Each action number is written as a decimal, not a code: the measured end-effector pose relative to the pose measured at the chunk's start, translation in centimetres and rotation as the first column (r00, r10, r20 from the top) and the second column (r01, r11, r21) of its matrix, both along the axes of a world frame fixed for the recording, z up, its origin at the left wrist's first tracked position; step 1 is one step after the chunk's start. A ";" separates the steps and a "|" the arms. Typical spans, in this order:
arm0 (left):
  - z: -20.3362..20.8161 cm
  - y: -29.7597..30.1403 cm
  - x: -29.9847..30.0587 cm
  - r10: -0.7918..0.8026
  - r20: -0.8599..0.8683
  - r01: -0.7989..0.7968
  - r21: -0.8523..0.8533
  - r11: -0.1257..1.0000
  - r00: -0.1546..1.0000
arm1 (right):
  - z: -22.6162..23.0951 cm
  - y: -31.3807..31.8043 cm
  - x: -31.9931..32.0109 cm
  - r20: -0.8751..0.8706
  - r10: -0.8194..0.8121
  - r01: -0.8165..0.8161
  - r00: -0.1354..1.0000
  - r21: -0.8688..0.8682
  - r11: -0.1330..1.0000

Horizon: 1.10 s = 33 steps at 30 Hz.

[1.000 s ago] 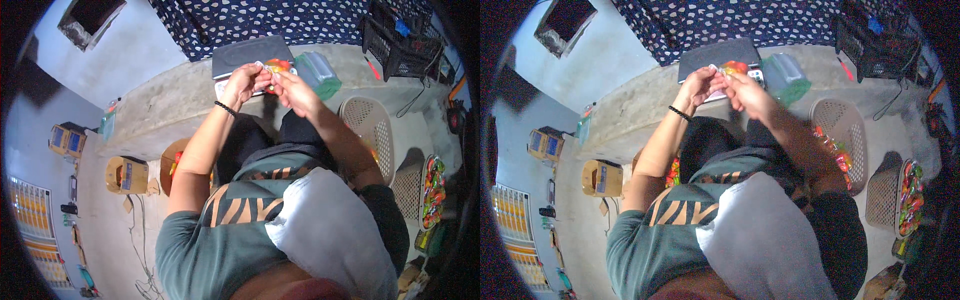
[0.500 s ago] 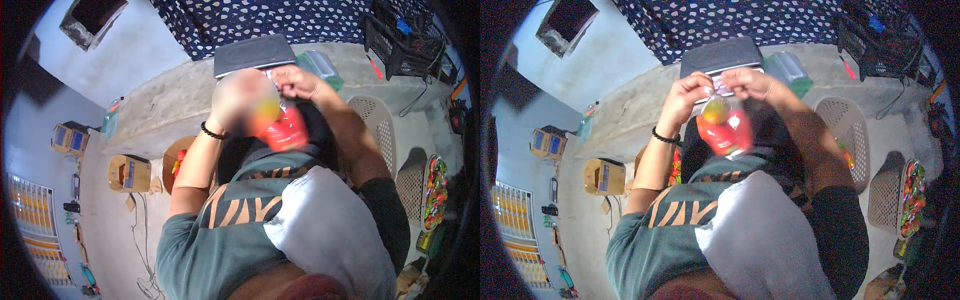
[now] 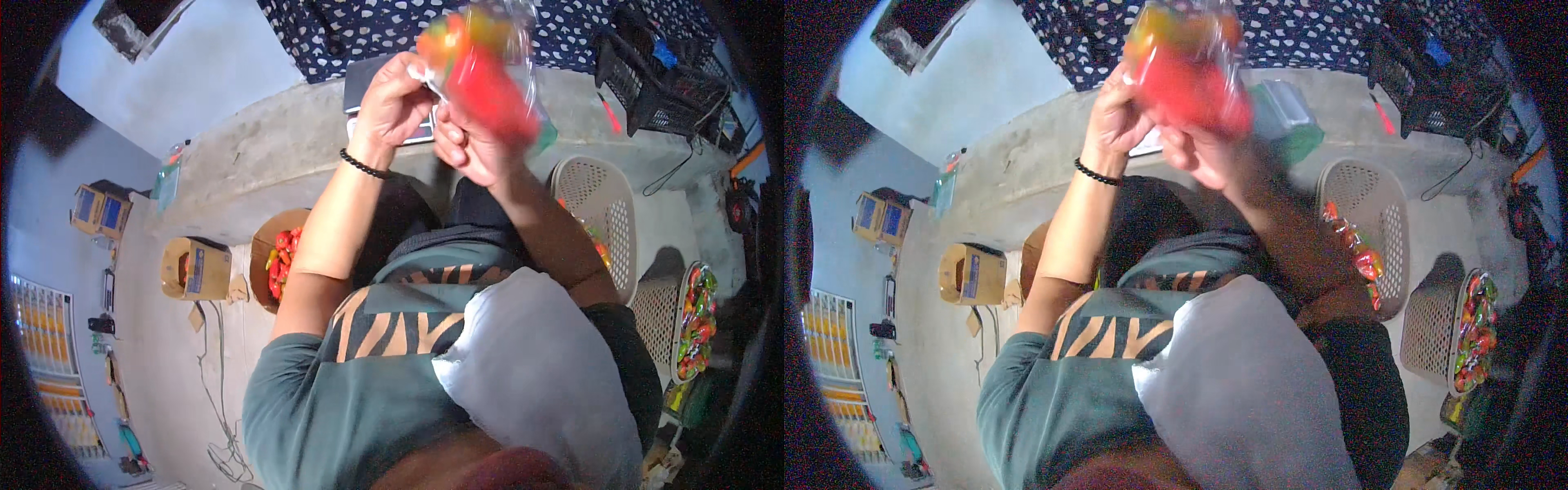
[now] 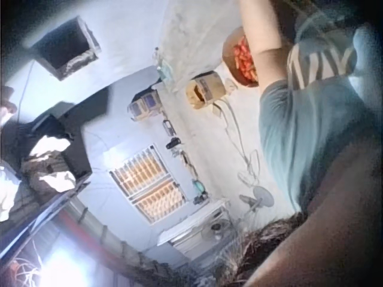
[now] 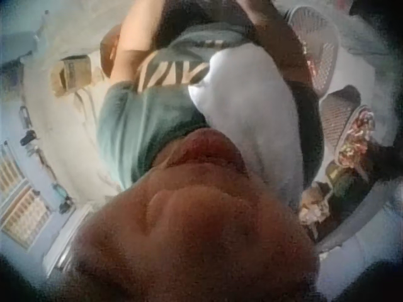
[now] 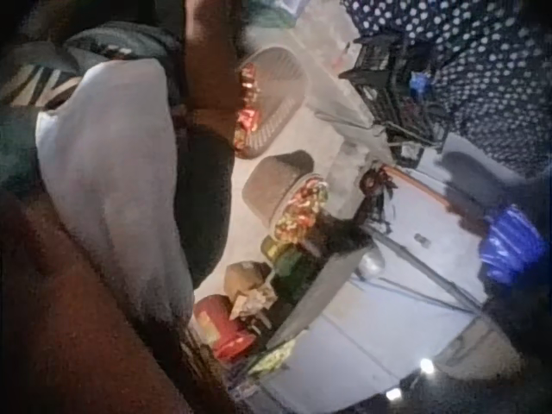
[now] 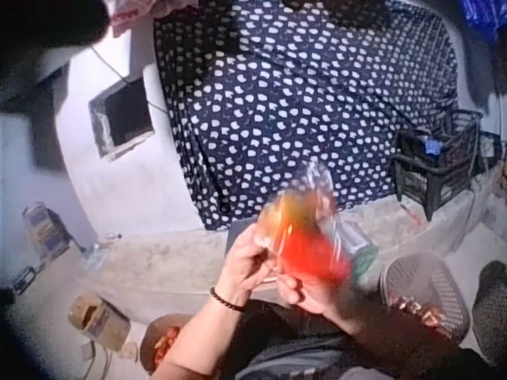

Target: The person weighs peppers on a digital scale and then places them into a plastic bag, eventually twisting the top of the bag to close it.

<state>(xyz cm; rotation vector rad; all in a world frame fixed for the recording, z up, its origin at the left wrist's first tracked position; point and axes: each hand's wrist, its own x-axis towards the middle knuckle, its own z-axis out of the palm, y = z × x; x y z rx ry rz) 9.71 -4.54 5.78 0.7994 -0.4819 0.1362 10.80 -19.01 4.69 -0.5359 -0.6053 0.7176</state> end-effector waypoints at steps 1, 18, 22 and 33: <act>0.2 0.5 -0.7 0.064 -0.061 -0.054 0.143 0.988 0.996 | 0.7 -0.6 -0.1 -0.023 -0.071 0.068 0.997 -0.111 0.991; -9.2 -6.3 -0.3 0.581 -0.109 -0.302 0.768 0.564 0.806 | -6.4 -6.5 5.2 0.550 -0.011 0.437 0.835 -0.650 0.622; -11.5 -8.7 -0.4 0.416 -0.342 -0.169 0.565 0.807 0.843 | -7.9 -8.4 3.0 0.965 0.057 0.924 0.258 -0.263 0.278; -13.9 -8.6 0.8 0.199 -0.595 0.099 0.429 0.898 0.779 | -13.0 -8.3 2.5 0.996 -0.048 0.982 0.080 -0.071 0.175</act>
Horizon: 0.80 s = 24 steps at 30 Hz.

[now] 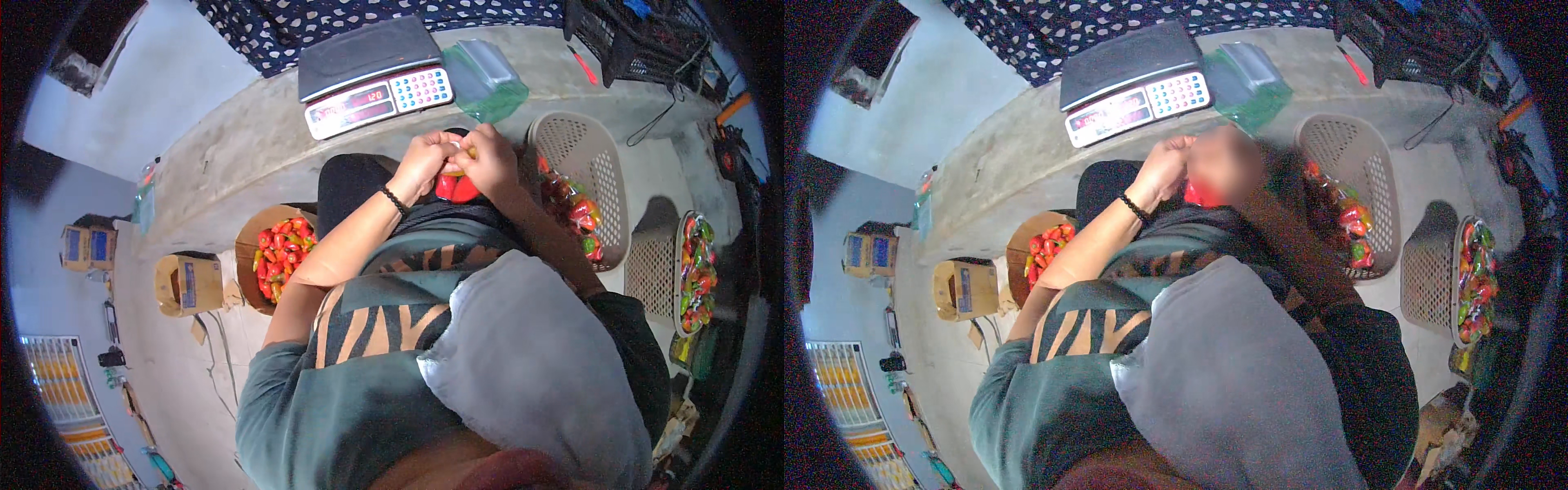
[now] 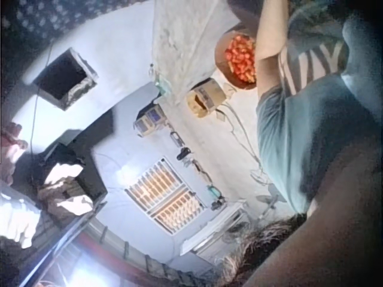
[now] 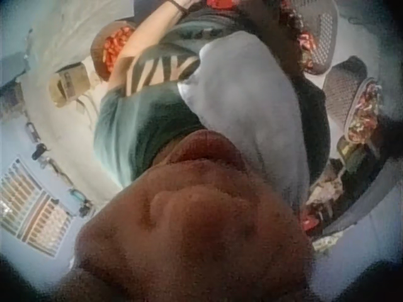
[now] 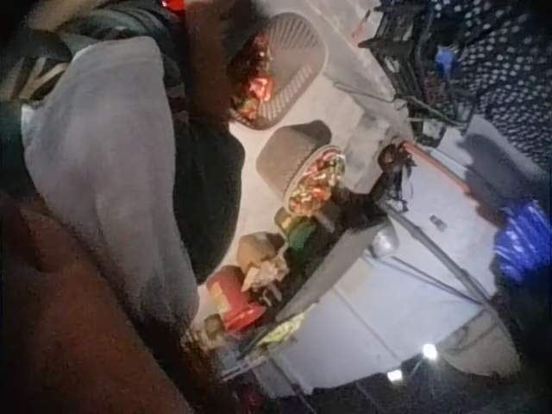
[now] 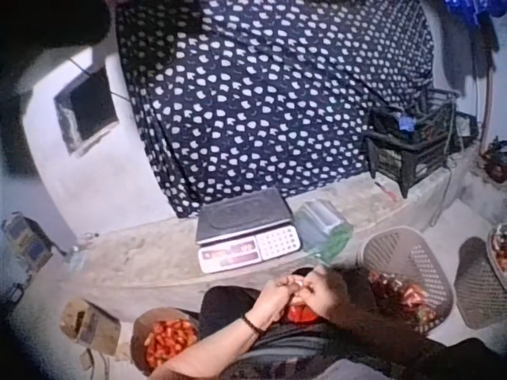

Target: The person weighs peppers on a digital scale and then places them into a plastic bag, eventually twisting the top of the bag to close it.

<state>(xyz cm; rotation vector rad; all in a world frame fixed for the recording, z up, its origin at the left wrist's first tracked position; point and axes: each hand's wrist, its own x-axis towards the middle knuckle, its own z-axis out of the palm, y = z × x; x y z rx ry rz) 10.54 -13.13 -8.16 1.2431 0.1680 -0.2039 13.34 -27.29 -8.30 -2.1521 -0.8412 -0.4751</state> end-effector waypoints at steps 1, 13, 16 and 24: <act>-0.2 0.1 0.1 0.000 -0.002 0.000 -0.005 1.000 1.000 | 0.0 0.1 -0.2 -0.039 -0.023 0.023 0.999 0.009 1.000; 0.5 1.9 -0.1 -0.223 0.154 0.089 0.599 0.796 0.963 | -1.5 0.3 -0.5 0.079 -0.098 0.084 0.992 0.161 0.983; 0.2 3.1 0.7 -0.348 0.092 0.292 0.370 0.882 0.933 | -1.5 0.2 -0.7 0.046 -0.015 0.008 0.999 0.147 0.989; -3.1 3.0 1.4 -0.372 0.011 0.359 -0.293 0.886 0.928 | -1.3 0.2 -0.7 0.065 0.002 -0.013 0.998 0.159 0.987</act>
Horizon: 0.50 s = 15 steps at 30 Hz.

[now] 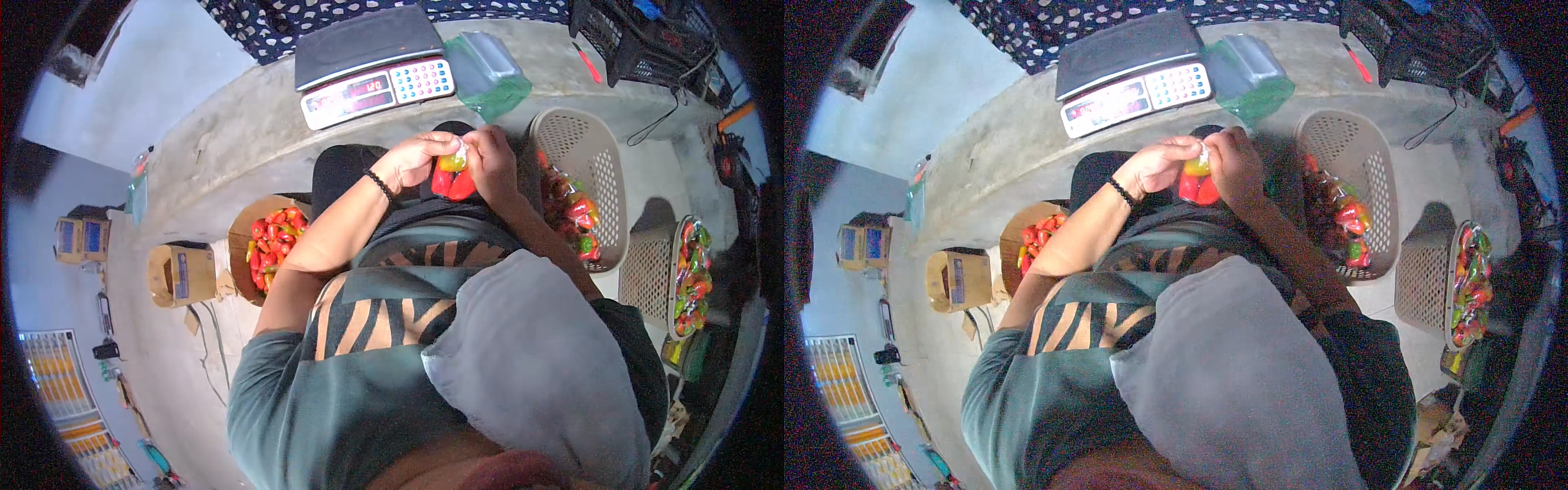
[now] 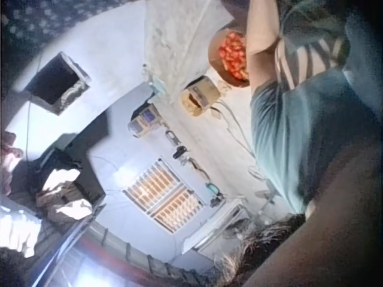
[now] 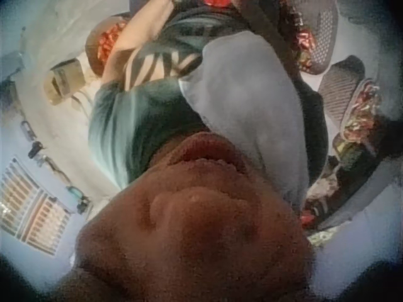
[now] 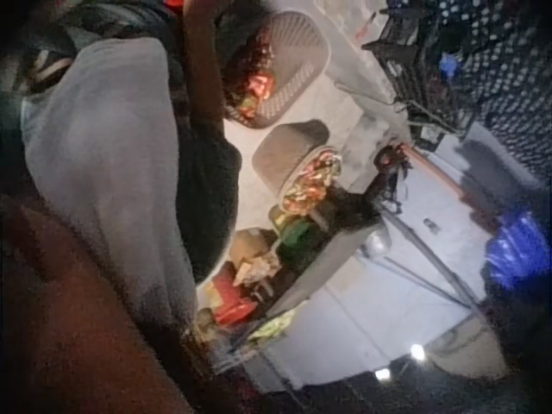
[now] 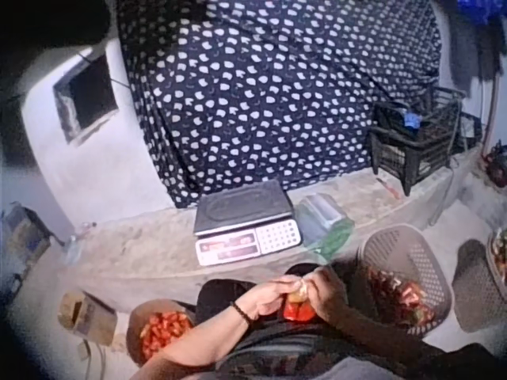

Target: The person weighs peppers on a digital scale and then places them into a plastic bag, eventually twisting the top of the bag to close it.

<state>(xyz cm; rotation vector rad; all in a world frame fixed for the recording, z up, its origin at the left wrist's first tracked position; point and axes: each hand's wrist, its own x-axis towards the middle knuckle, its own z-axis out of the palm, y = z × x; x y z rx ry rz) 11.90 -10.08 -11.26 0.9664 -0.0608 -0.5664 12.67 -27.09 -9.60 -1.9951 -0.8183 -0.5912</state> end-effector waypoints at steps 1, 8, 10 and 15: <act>-0.2 -0.1 0.0 0.002 -0.009 -0.002 -0.022 1.000 1.000 | -0.1 0.0 0.0 -0.020 -0.023 0.022 1.000 -0.022 1.000; -0.3 -1.4 -0.8 0.068 -0.146 -0.097 -0.195 0.976 0.987 | -0.7 -0.3 0.4 -0.007 0.003 -0.003 1.000 -0.103 0.995; 0.2 -1.9 -0.9 0.119 -0.126 -0.137 -0.145 0.980 0.985 | -0.6 -0.4 0.4 0.012 -0.015 0.016 1.000 -0.087 0.996; -0.4 -2.2 -1.2 0.195 -0.076 -0.201 -0.083 0.976 0.978 | 0.2 -0.5 0.7 -0.178 0.007 -0.018 0.984 -0.062 0.998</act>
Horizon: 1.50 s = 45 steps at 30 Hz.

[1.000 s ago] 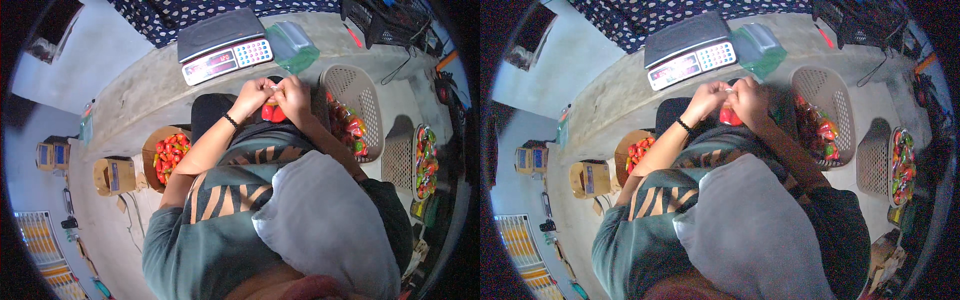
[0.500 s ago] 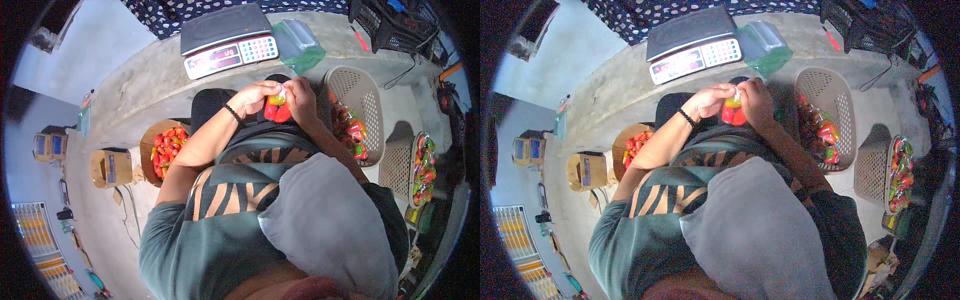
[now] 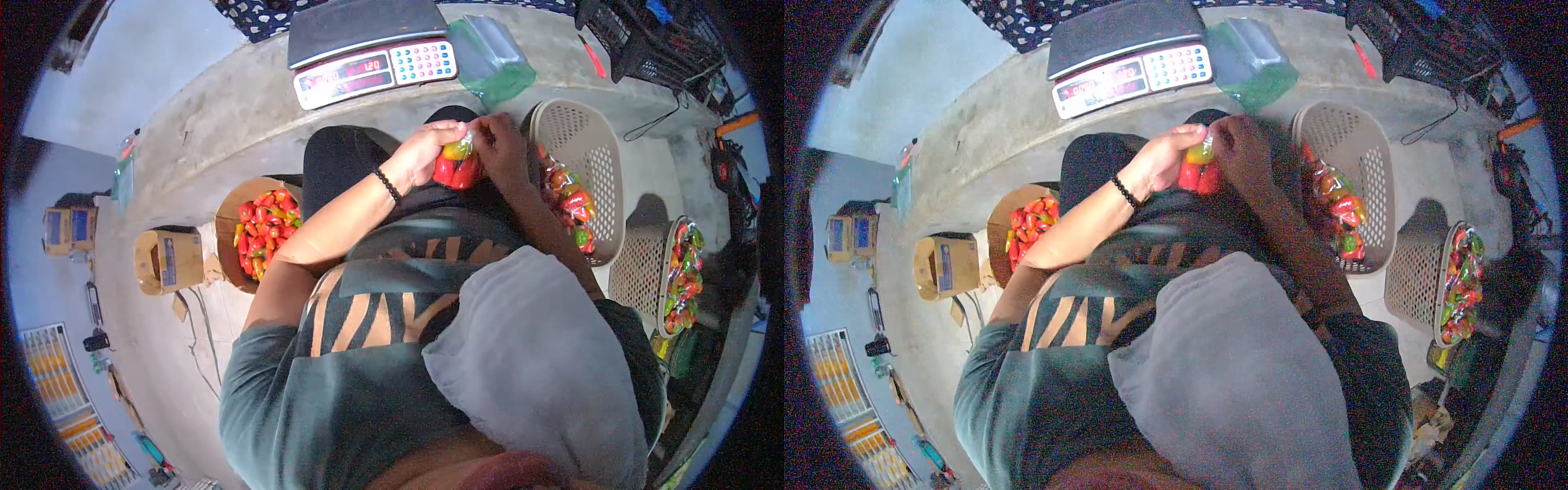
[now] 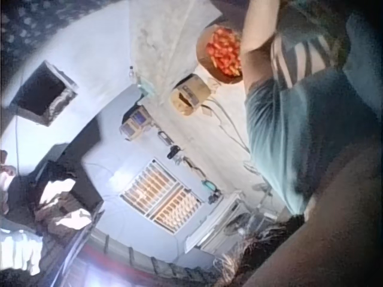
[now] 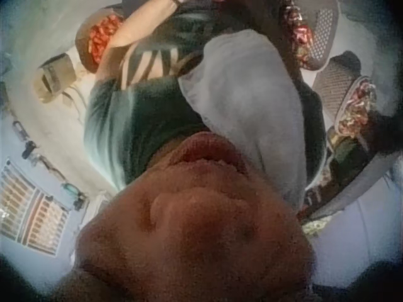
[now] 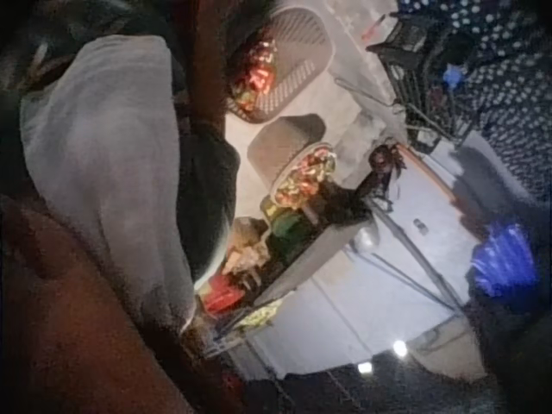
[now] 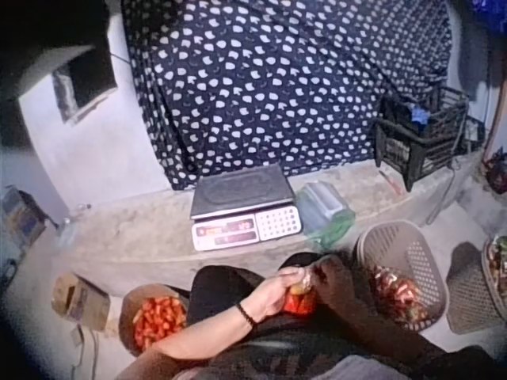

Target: The person weighs peppers on a digital scale and then places them into a plastic bag, eventually twisting the top of the bag to close it.

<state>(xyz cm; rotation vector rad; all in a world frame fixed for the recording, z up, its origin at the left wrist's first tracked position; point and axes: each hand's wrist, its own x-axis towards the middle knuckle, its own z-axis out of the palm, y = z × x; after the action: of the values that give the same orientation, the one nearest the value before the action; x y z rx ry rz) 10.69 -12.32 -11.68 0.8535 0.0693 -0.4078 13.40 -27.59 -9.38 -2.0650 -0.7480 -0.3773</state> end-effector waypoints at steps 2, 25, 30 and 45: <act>0.2 0.3 -0.2 -0.021 -0.048 0.020 -0.014 1.000 0.999 | 0.0 0.0 -0.2 -0.054 0.015 -0.016 0.998 -0.012 1.000; 0.1 4.3 -2.8 0.235 0.683 -0.713 0.596 0.368 0.692 | 0.2 -11.9 0.1 -0.429 -0.048 0.105 0.902 0.109 0.988; -3.7 16.8 -12.3 0.558 0.663 -0.732 0.667 -0.139 0.499 | -5.8 -26.5 1.4 -0.624 -0.228 0.328 0.747 0.048 0.944; -24.1 38.3 -26.3 0.605 -0.523 0.719 0.683 -0.125 0.601 | -5.4 -23.7 6.1 -0.571 -0.600 0.120 0.560 -0.661 0.741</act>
<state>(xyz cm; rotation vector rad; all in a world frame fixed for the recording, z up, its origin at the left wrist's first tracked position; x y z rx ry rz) -15.59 25.93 -35.81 2.3069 1.5723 -0.9008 19.54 -51.33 -14.75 -2.6253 0.1870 0.5841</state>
